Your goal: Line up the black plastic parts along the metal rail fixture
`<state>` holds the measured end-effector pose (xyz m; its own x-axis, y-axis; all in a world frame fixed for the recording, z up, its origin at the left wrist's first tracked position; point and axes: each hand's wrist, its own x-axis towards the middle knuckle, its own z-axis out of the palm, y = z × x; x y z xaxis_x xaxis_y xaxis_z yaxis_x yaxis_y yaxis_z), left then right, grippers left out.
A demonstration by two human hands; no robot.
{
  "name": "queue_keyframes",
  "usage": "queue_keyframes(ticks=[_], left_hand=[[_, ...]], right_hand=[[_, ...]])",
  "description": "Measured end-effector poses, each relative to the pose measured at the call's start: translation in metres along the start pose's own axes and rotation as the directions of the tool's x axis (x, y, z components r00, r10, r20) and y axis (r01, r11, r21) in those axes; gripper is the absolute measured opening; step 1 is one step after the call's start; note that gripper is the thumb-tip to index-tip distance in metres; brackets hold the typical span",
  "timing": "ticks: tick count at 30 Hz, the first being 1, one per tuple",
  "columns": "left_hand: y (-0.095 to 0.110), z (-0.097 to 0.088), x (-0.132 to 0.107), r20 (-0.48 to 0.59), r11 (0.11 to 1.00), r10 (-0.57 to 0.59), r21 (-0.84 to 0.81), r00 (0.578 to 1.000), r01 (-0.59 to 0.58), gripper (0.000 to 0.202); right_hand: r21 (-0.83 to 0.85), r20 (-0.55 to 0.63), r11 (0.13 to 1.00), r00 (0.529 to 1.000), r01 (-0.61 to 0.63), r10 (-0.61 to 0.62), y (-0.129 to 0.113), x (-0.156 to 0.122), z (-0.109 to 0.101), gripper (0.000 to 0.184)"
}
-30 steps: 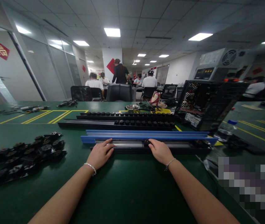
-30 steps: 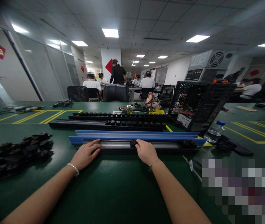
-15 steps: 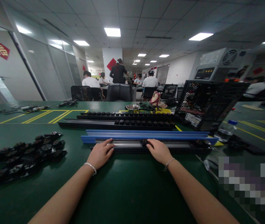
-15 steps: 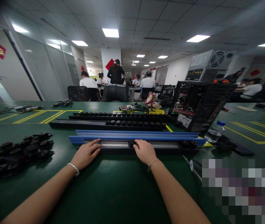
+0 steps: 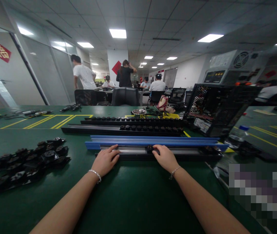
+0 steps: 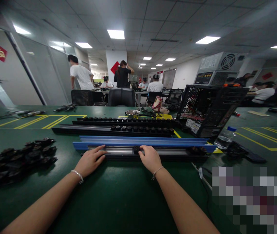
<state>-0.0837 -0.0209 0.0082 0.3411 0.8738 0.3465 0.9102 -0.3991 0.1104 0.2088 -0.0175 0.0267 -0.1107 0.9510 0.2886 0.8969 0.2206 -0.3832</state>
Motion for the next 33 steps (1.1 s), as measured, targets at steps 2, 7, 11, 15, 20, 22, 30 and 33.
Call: queue_keyframes(ticks=[2, 7, 11, 15, 20, 22, 30, 33], left_hand=[[0.0004, -0.0003, 0.0001, 0.001, 1.000, -0.001, 0.000, 1.000, 0.001, 0.035], [0.0004, -0.0003, 0.0001, -0.002, 1.000, -0.001, 0.003, 1.000, 0.001, 0.035], [-0.0002, 0.0004, -0.0001, -0.010, 1.000, 0.003, 0.003, 1.000, -0.003, 0.034], [0.0002, -0.0003, 0.0004, -0.009, 1.000, 0.003, -0.001, 1.000, -0.003, 0.035], [0.0002, -0.0002, 0.0004, -0.004, 1.000, 0.005, 0.003, 1.000, -0.005, 0.035], [0.0000, 0.0001, 0.0003, -0.004, 1.000, 0.002, 0.003, 1.000, -0.002, 0.035], [0.0007, -0.0010, 0.0007, -0.001, 1.000, -0.003, -0.001, 1.000, 0.003, 0.036], [0.0014, -0.0017, 0.0005, 0.002, 1.000, -0.010, -0.004, 1.000, 0.010, 0.036]], right_hand=[[0.002, -0.013, 1.000, 1.000, 0.008, -0.008, 0.0003, 0.0002, 0.0008, 0.027], [-0.009, -0.021, 0.996, 0.996, 0.088, -0.088, 0.0037, 0.0008, 0.0032, 0.025], [-0.002, -0.035, 0.985, 0.985, 0.171, -0.171, 0.0034, 0.0001, 0.0050, 0.028], [-0.009, -0.036, 0.976, 0.975, 0.219, -0.219, 0.0009, -0.0010, 0.0065, 0.030], [-0.030, -0.023, 0.965, 0.965, 0.261, -0.261, -0.0006, -0.0012, 0.0077, 0.031], [-0.029, -0.020, 0.962, 0.962, 0.273, -0.273, -0.0010, -0.0012, 0.0081, 0.032], [-0.022, -0.008, 0.954, 0.954, 0.299, -0.299, -0.0038, -0.0025, 0.0100, 0.033], [-0.018, 0.000, 0.955, 0.955, 0.296, -0.296, -0.0053, -0.0032, 0.0101, 0.033]])
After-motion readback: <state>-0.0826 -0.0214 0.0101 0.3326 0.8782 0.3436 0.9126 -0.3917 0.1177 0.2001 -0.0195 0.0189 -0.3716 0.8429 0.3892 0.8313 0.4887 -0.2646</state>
